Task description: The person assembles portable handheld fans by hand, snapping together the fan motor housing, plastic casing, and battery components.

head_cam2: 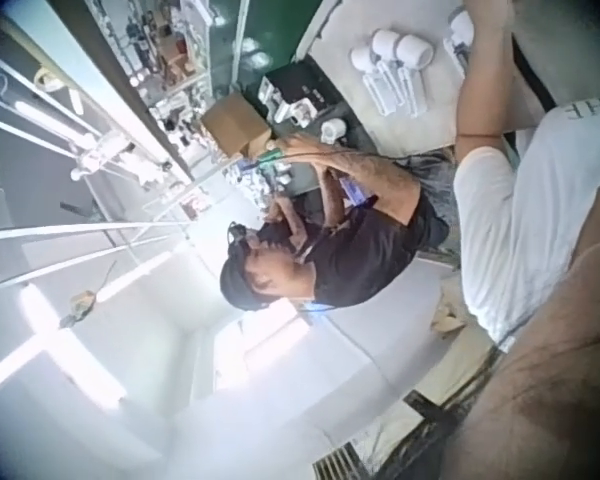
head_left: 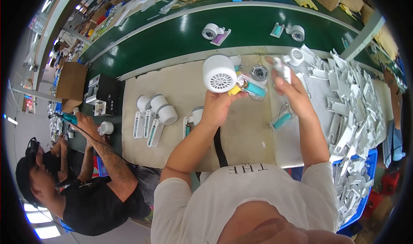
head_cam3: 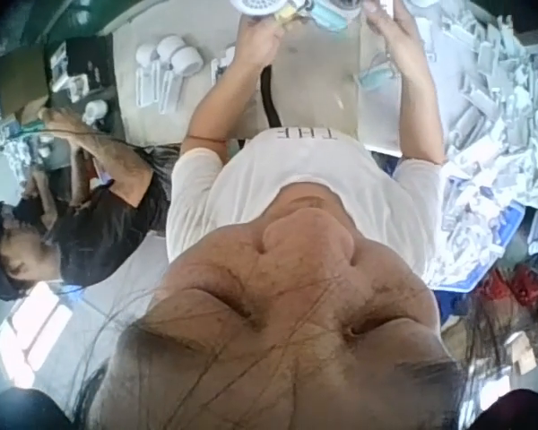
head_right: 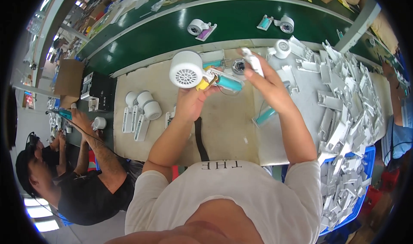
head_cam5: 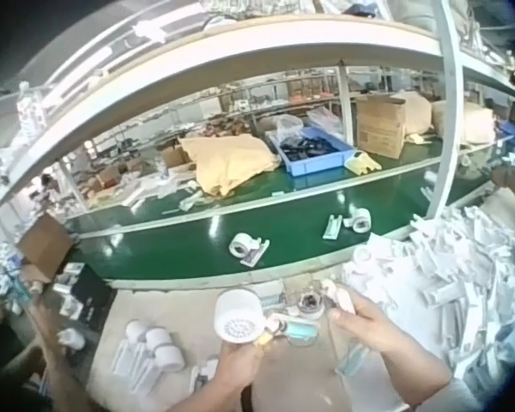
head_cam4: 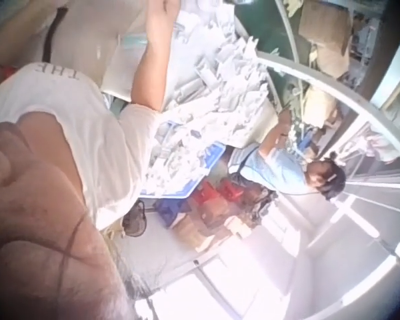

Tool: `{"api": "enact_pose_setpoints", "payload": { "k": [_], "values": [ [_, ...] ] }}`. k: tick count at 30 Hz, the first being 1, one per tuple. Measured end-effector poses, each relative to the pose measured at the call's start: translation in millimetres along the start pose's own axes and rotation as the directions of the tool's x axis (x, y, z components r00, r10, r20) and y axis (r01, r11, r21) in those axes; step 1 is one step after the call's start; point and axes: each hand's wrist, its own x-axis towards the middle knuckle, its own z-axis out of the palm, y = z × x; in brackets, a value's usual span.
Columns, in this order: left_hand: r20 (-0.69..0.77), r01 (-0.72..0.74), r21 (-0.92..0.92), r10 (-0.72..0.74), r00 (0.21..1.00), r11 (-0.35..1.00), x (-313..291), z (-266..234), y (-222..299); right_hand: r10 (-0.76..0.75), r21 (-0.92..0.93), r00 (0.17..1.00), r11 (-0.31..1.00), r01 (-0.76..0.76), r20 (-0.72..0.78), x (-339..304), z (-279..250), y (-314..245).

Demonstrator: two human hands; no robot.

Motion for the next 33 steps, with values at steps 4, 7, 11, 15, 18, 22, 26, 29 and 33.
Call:
{"api": "enact_pose_setpoints", "payload": {
  "k": [4,7,11,15,18,22,26,29,33],
  "values": [
    [-0.175,-0.027,-0.029,0.021,0.984,0.999,5,-1,-2,-0.442,-0.732,0.896,0.624,0.274,-0.041,-10,31,-6],
    [-0.252,-0.052,-0.096,0.026,0.967,0.994,4,4,-4,-0.488,-0.850,0.868,0.415,0.324,0.092,-9,56,-6],
    [-0.265,-0.136,-0.176,0.086,0.960,0.975,-2,-4,-12,-0.521,-0.888,0.842,0.308,0.342,0.144,-1,69,-1],
    [-0.391,-0.211,-0.091,0.160,0.907,0.973,-5,9,-17,-0.515,-0.835,0.845,0.394,0.385,0.146,7,74,1],
    [-0.430,-0.265,0.017,0.247,0.869,0.964,-6,8,-22,-0.546,-0.875,0.802,0.237,0.423,0.240,11,79,0],
    [-0.314,-0.379,-0.059,0.343,0.885,0.923,-1,9,11,-0.470,-0.749,0.872,0.528,0.401,0.136,13,50,1],
    [-0.379,-0.415,-0.083,0.356,0.854,0.906,6,18,25,-0.097,-0.234,0.995,0.968,0.094,-0.003,12,64,2],
    [-0.395,-0.539,-0.109,0.461,0.795,0.835,7,20,42,-0.394,-0.380,0.918,0.844,0.378,0.038,21,82,-9],
    [-0.318,-0.525,-0.160,0.460,0.829,0.836,0,-4,69,-0.759,-0.374,0.536,0.406,0.834,0.370,54,92,5]
  ]
}}
